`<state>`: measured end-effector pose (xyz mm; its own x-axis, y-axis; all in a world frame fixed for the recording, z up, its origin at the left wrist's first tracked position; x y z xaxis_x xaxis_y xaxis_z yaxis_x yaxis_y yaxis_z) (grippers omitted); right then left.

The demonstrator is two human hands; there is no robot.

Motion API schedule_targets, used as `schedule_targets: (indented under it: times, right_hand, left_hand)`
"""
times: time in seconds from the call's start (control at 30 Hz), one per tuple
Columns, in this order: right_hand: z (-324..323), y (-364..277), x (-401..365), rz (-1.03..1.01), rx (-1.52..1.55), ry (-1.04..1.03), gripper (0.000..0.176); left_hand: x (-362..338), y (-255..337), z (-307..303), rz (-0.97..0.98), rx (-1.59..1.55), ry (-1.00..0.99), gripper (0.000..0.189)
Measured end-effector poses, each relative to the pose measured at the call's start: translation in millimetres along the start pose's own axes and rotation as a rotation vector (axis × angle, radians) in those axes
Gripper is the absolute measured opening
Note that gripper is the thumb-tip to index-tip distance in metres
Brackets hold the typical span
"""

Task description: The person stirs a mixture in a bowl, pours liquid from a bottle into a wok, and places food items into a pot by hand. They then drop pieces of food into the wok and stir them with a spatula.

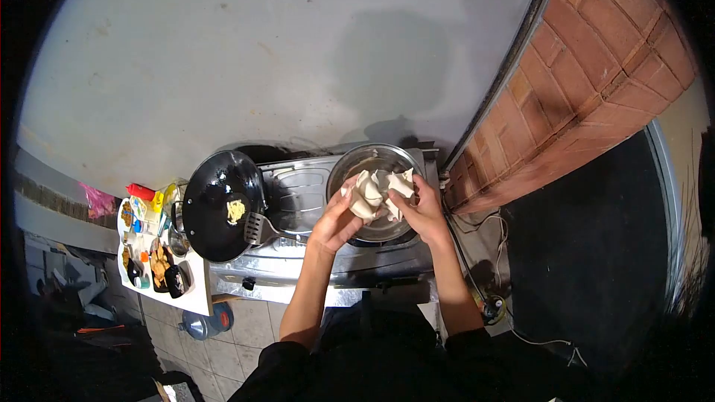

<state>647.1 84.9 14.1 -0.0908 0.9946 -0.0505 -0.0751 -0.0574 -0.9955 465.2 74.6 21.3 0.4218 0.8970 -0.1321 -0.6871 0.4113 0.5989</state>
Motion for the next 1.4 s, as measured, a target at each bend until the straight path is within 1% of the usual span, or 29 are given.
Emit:
schedule_targets:
  times: [0.03, 0.1, 0.13, 0.17, 0.2, 0.23, 0.27, 0.3, 0.37, 0.4, 0.43, 0.5, 0.53, 0.57, 0.63, 0.67, 0.7, 0.77, 0.8, 0.87, 0.97, 1.0, 1.1, 1.13, 1.2, 1.27, 1.3, 1.37, 1.4]
  right_hand:
    - [-1, -1, 1, 0.004, -0.002, -0.002, 0.031]
    - [-3, -9, 2, -0.120, -0.216, 0.038, 0.031]
    - [-2, -16, 0, -0.117, -0.219, 0.035, 0.031]
    - [0, -24, -2, -0.186, -0.325, 0.049, 0.032]
    - [4, -34, -5, -0.255, -0.432, 0.064, 0.033]
    - [8, -37, -5, -0.252, -0.434, 0.063, 0.033]
    - [12, -39, -6, -0.288, -0.501, 0.090, 0.034]
    - [16, -43, -7, -0.323, -0.568, 0.118, 0.034]
    - [23, -55, -9, -0.308, -0.581, 0.120, 0.034]
    - [25, -56, -8, -0.306, -0.610, 0.108, 0.035]
    - [27, -56, -8, -0.305, -0.639, 0.096, 0.036]
    - [30, -60, -12, -0.321, -0.682, 0.063, 0.037]
    - [32, -62, -13, -0.336, -0.723, 0.034, 0.038]
    - [33, -65, -15, -0.336, -0.725, 0.029, 0.038]
    - [36, -71, -16, -0.360, -0.674, -0.024, 0.038]
    - [38, -72, -16, -0.367, -0.715, -0.026, 0.038]
    - [39, -72, -16, -0.367, -0.715, -0.031, 0.038]
    - [44, -72, -17, -0.360, -0.755, -0.051, 0.038]
    - [46, -72, -18, -0.359, -0.758, -0.053, 0.038]
    - [51, -73, -19, -0.409, -0.798, -0.056, 0.038]
    - [57, -77, -20, -0.367, -0.826, -0.068, 0.037]
    - [58, -74, -20, -0.403, -0.867, -0.073, 0.039]
    - [61, -75, -21, -0.388, -0.953, -0.091, 0.041]
    - [60, -72, -21, -0.387, -0.953, -0.093, 0.041]
    - [60, -65, -21, -0.544, -1.081, -0.054, 0.043]
    - [58, -63, -21, -0.519, -1.023, -0.073, 0.044]
    - [56, -62, -20, -0.496, -0.966, -0.087, 0.045]
    - [53, -60, -20, -0.487, -0.938, -0.098, 0.045]
    - [51, -60, -20, -0.477, -0.920, -0.105, 0.043]
  left_hand:
    - [1, -4, -1, 0.001, -0.004, 0.003, 0.053]
    - [4, -11, -4, -0.060, -0.016, 0.199, 0.060]
    - [7, -15, -3, -0.056, -0.035, 0.227, 0.056]
    - [8, -16, -1, -0.056, -0.039, 0.228, 0.056]
    - [8, -16, 3, -0.061, -0.106, 0.270, 0.051]
    - [8, -17, 6, -0.067, -0.173, 0.313, 0.047]
    - [7, -19, 8, -0.053, -0.124, 0.339, 0.045]
    - [5, -20, 7, -0.055, -0.127, 0.341, 0.045]
    - [2, -22, 4, -0.047, -0.103, 0.331, 0.045]
    - [1, -24, 2, -0.039, -0.150, 0.314, 0.041]
    - [-1, -26, 0, -0.036, -0.152, 0.317, 0.041]
    - [-7, -30, -1, 0.015, -0.277, 0.387, 0.034]
    - [-9, -33, -10, 0.008, -0.350, 0.324, 0.034]
    - [-12, -36, -14, 0.011, -0.353, 0.326, 0.034]
    - [-15, -38, -16, 0.081, -0.439, 0.171, 0.034]
    - [-16, -39, -20, 0.077, -0.541, -0.010, 0.048]
    - [-17, -37, -16, 0.081, -0.542, -0.008, 0.048]
    - [-17, -34, -5, 0.132, -0.519, -0.017, 0.068]
    - [-18, -33, -2, 0.132, -0.522, -0.016, 0.068]
    - [-17, -30, 4, 0.194, -0.504, -0.070, 0.084]
    - [-18, -30, 7, 0.216, -0.480, -0.094, 0.087]
    - [-18, -30, 8, 0.217, -0.482, -0.093, 0.087]
    - [-19, -31, 8, 0.238, -0.526, -0.068, 0.090]
    - [-19, -34, 4, 0.227, -0.585, -0.071, 0.089]
    - [-21, -35, 1, 0.218, -0.647, -0.071, 0.088]
    - [-24, -35, 0, 0.188, -0.634, -0.034, 0.074]
    - [-24, -36, -4, 0.190, -0.635, -0.033, 0.074]
    - [-25, -40, -15, 0.166, -0.815, -0.167, 0.084]
    - [-27, -40, -16, 0.170, -0.817, -0.164, 0.084]
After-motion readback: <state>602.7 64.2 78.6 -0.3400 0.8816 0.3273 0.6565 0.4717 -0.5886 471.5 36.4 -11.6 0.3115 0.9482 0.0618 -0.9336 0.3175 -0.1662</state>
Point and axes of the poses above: each hand's wrist, its own x-axis towards the middle knuckle, its own z-axis out of the palm, y = z × x, the point moved 1 cm from there along x, towards the middle knuckle
